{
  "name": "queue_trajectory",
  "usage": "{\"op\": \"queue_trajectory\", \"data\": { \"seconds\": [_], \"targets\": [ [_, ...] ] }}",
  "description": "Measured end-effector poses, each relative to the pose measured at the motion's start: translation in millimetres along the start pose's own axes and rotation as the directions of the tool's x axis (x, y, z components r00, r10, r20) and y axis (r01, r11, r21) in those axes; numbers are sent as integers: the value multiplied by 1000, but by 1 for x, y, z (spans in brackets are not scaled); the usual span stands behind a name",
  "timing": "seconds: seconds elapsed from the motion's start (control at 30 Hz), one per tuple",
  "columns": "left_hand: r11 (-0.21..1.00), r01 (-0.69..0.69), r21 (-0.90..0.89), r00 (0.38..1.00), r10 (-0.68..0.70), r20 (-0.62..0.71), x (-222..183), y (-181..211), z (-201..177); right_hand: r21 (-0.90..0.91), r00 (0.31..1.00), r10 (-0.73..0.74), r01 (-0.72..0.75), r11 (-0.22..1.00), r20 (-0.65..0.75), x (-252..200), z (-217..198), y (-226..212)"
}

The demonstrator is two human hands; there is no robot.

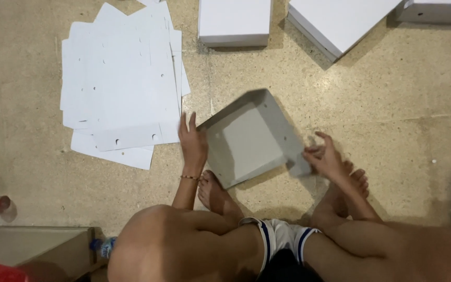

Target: Assembling a white cardboard box by folding flat sheets and tucking in flaps on the floor.

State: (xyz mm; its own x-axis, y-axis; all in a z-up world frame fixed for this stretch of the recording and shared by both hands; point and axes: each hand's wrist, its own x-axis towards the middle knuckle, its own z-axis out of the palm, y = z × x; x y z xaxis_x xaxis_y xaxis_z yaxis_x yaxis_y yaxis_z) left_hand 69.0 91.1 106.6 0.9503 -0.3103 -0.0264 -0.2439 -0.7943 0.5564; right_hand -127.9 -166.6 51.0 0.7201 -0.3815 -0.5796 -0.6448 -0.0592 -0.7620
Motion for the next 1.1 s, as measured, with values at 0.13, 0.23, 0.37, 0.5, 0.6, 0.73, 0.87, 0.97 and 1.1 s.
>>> {"op": "queue_trajectory", "data": {
  "seconds": [0.13,0.23,0.37,0.5,0.6,0.73,0.87,0.97,1.1],
  "targets": [
    [942,-301,146,953,301,22,-11,10,20,-23,991,-66,69,997,119,-26,5,-33],
    [770,-576,-275,777,620,109,-38,9,41,-343,799,-529,601,722,286,-21,6,-8],
    [697,-647,-308,621,717,317,-71,14,49,-531,641,-549,762,371,537,-19,9,12],
    [666,-673,-320,565,743,358,-84,-8,71,-709,622,-557,700,82,550,-1,3,40],
    [658,-684,-313,552,748,368,-86,-15,79,-664,619,-593,726,180,516,14,-1,64],
    [637,-701,-321,532,767,359,-88,-21,83,-336,661,-620,750,570,423,25,-9,59],
    [597,-722,-350,495,799,342,-96,-38,104,-70,785,-480,546,835,391,31,-9,63],
    [572,-765,-296,512,819,261,-99,-38,107,-30,831,-471,501,865,295,31,-3,60],
    [547,-817,-184,547,835,54,-89,-47,134,-201,854,-512,521,830,99,28,13,22]
  ]
}}
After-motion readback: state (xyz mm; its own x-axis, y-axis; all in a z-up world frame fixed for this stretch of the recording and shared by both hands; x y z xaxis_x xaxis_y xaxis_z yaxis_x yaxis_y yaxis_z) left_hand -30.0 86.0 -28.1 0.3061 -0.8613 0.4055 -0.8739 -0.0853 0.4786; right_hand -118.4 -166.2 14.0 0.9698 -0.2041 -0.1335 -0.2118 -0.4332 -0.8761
